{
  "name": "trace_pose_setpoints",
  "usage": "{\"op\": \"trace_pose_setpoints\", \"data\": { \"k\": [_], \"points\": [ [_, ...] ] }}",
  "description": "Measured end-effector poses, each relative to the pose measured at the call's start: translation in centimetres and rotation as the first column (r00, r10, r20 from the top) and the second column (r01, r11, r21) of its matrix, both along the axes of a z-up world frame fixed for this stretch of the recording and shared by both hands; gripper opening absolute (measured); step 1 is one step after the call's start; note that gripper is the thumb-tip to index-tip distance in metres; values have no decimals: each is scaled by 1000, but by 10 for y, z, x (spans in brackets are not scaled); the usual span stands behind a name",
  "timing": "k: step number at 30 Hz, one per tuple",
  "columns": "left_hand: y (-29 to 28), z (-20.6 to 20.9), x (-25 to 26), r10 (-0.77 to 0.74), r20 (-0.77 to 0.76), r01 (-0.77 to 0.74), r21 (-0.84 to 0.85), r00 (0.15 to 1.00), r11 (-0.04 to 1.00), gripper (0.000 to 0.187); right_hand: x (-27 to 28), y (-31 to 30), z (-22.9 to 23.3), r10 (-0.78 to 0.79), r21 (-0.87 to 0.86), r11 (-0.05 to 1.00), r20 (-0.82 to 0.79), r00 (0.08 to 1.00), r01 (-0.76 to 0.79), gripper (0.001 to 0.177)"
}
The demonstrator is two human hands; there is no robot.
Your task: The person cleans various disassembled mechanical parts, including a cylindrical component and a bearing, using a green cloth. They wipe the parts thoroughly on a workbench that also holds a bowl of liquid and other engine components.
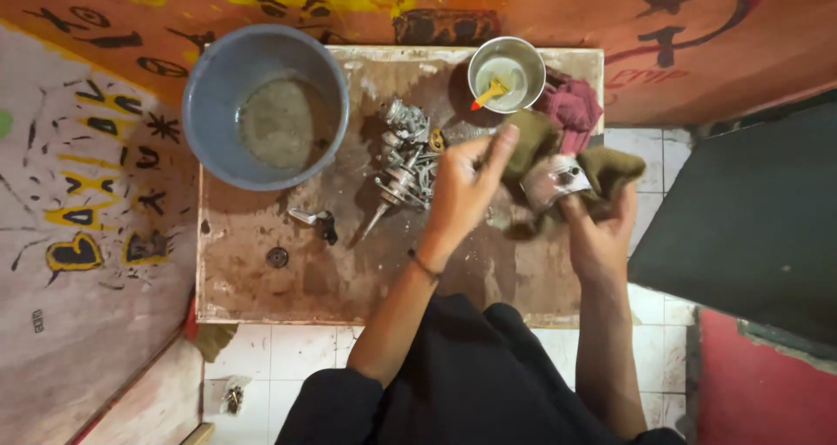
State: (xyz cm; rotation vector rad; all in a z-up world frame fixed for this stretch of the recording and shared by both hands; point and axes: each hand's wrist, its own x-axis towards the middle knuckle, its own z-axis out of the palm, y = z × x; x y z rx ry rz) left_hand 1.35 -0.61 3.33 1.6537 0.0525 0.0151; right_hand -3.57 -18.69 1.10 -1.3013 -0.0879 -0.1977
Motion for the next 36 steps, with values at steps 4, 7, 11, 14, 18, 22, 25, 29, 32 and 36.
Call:
{"op": "trace_pose_setpoints", "data": {
  "k": [4, 7, 11, 14, 18, 22, 25, 29, 32, 36],
  "points": [
    [2, 23, -27, -213, 58, 216, -439, 975, 872, 35, 12, -3, -14, -124, -211, 969, 25, 992, 126, 48],
    [5, 19, -39, -280, 144, 309, -604, 949, 735, 38, 16, -1, -21, -150, -79, 985, 28, 988, 152, 45],
    [-10, 10, -33, -221, 373, 278, -106, 901, 955, 39, 12, 29, 1, -177, 181, 964, -104, 979, 194, 44],
    [-21, 11, -32, -180, 457, 200, 4, 871, 980, 48, 8, 41, 11, -202, 136, 966, -122, 972, 218, 45],
    [-19, 9, -31, -179, 414, 277, -189, 892, 942, 54, 6, 34, 8, -134, -308, 943, 3, 991, 128, 36],
    [-16, 11, -36, -180, 351, 246, -153, 919, 957, 51, 10, 40, 24, -150, -329, 936, -50, 987, 126, 26],
    [-16, 13, -41, -124, 338, 202, -204, 933, 958, 43, 10, 36, 15, -196, -316, 935, -73, 978, 164, 20],
    [-11, 11, -47, -69, 446, 152, -153, 892, 976, 31, 5, 27, -4, -183, -156, 975, -174, 968, 156, 21],
    [-3, 29, -51, -100, 516, 183, -113, 851, 977, 31, 5, 17, -12, -155, -14, 988, -198, 968, 155, 17],
    [10, 24, -52, -98, 470, 228, -230, 877, 946, 29, 3, 25, 12, -148, 17, 988, -186, 971, 153, 16]
  ]
}}
